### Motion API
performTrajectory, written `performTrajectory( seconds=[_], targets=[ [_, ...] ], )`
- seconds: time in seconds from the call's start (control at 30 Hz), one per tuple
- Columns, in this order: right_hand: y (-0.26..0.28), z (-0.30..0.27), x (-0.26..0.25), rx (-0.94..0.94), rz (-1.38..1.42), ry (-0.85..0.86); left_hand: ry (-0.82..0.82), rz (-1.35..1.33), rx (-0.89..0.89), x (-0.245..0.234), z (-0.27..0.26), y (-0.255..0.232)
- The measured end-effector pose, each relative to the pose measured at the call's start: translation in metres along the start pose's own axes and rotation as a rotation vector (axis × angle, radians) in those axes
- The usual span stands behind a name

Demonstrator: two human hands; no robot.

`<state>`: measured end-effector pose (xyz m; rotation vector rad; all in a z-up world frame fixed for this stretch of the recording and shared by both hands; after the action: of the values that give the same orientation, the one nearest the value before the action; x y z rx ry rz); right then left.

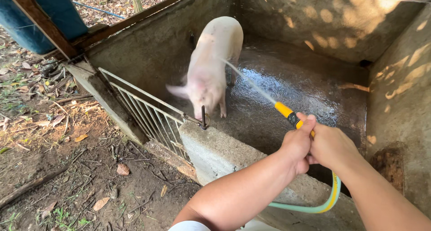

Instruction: The person bathes a pig by spraying it with water using a hose while the pig moves around its concrete enclosure.

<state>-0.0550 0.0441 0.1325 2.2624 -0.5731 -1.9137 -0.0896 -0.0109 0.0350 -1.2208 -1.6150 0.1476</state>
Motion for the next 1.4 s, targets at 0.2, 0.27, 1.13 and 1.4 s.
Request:
performTrajectory(
  seconds=[0.2,0.27,1.13,1.4],
  targets=[
    [0.01,0.012,0.003,-0.141,-0.141,-0.052,-0.04,-0.079,-0.035,-0.005,-0.007,-0.007],
    [0.017,0.012,-0.006,-0.116,-0.138,-0.048,-0.037,-0.043,0.002,-0.003,-0.003,-0.02],
    [0.009,-0.028,0.014,0.009,-0.102,0.002,0.127,0.058,-0.007,-0.013,-0.012,0.018],
    [-0.018,-0.037,0.011,0.055,-0.255,-0.034,0.084,0.142,-0.011,0.008,-0.031,0.037]
  ],
)
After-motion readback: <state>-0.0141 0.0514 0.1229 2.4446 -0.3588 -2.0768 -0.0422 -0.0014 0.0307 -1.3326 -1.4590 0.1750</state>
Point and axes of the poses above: each hand's wrist, its own z-axis towards the middle knuckle, its own x-axis out of the palm, y = z × x, the point moved 5 cm from there along z, towards the middle knuckle, and after that the axes turned 4 degrees about -x, right-handed, at the moved point
